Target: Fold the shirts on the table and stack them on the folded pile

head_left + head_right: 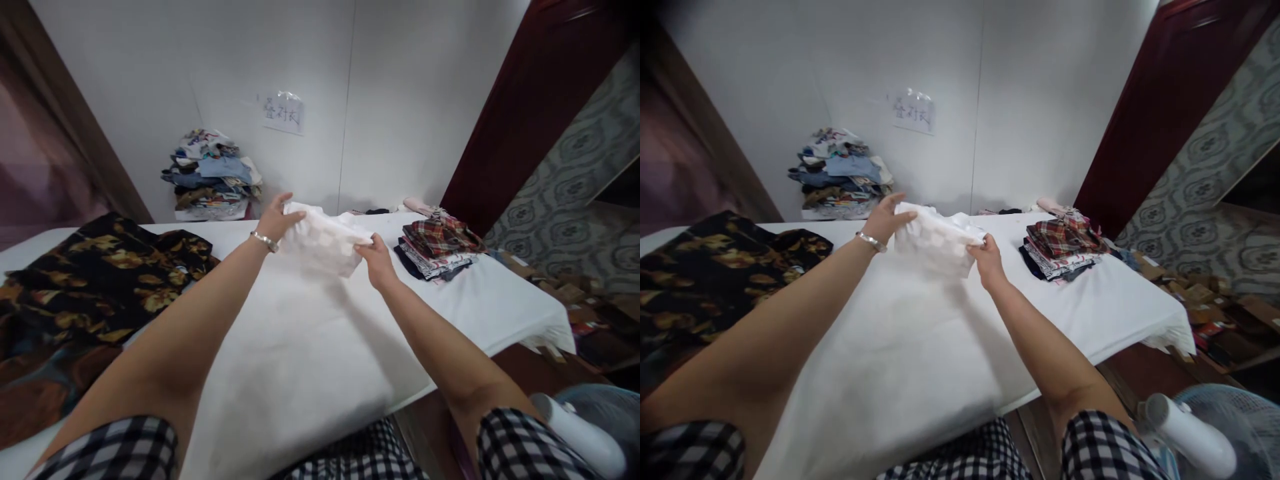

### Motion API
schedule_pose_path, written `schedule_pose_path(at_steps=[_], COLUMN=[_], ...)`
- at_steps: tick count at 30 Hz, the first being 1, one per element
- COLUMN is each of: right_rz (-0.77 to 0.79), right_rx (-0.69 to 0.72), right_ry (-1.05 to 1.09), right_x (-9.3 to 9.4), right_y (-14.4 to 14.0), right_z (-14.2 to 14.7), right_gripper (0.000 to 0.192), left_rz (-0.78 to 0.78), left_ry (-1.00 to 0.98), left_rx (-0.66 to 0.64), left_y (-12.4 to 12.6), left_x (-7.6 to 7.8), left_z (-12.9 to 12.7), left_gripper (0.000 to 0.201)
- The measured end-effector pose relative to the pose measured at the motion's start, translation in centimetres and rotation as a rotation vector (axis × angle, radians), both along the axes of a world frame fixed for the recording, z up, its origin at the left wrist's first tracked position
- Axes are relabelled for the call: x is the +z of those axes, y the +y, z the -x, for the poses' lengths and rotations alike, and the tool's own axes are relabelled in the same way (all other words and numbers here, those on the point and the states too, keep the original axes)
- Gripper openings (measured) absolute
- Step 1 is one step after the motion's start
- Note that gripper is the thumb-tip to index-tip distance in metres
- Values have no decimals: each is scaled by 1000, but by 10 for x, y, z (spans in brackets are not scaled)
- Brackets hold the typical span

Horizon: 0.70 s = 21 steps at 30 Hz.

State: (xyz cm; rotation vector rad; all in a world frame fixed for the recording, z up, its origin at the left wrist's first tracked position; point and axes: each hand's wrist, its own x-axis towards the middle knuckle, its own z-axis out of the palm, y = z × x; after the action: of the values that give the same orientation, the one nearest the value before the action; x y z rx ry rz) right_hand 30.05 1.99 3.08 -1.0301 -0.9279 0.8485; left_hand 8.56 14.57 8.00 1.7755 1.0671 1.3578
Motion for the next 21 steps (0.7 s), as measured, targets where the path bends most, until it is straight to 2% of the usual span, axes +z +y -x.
schedule_pose_path(at_steps=[2, 5, 8, 10, 11, 13, 16, 18, 21], right_rz=[13, 157, 303, 336, 338, 315, 240, 217, 310], right_rx=[39, 140, 279, 311, 311, 319, 397, 426, 356], right_ry=[-54, -214, -412, -531, -578, -636, -643, -576, -375], right_x=[-9, -52, -99, -117, -121, -122, -114, -108, -104], right_y=[-17, -64, -112, -133, -139, -145, -148, -150, -145], right_z=[-7, -10, -13, -16, -18, -20, -22, -26, -36], right_gripper=[43, 51, 45, 34, 30, 27, 34, 40, 43], left_rz=[-7, 5, 78, 65, 46, 12, 47, 157, 400], left_ry=[86, 354, 653, 747, 768, 780, 748, 675, 452], left_rx=[-23, -43, -214, -336, -367, -369, -305, -240, -125], left_y=[-33, -101, -165, -192, -200, -208, -211, -214, -214], left_x=[-16, -67, -123, -148, -156, -163, -160, -154, -146], left_z=[14, 35, 53, 62, 66, 73, 81, 85, 88], left_gripper=[79, 74, 67, 65, 66, 70, 78, 87, 92])
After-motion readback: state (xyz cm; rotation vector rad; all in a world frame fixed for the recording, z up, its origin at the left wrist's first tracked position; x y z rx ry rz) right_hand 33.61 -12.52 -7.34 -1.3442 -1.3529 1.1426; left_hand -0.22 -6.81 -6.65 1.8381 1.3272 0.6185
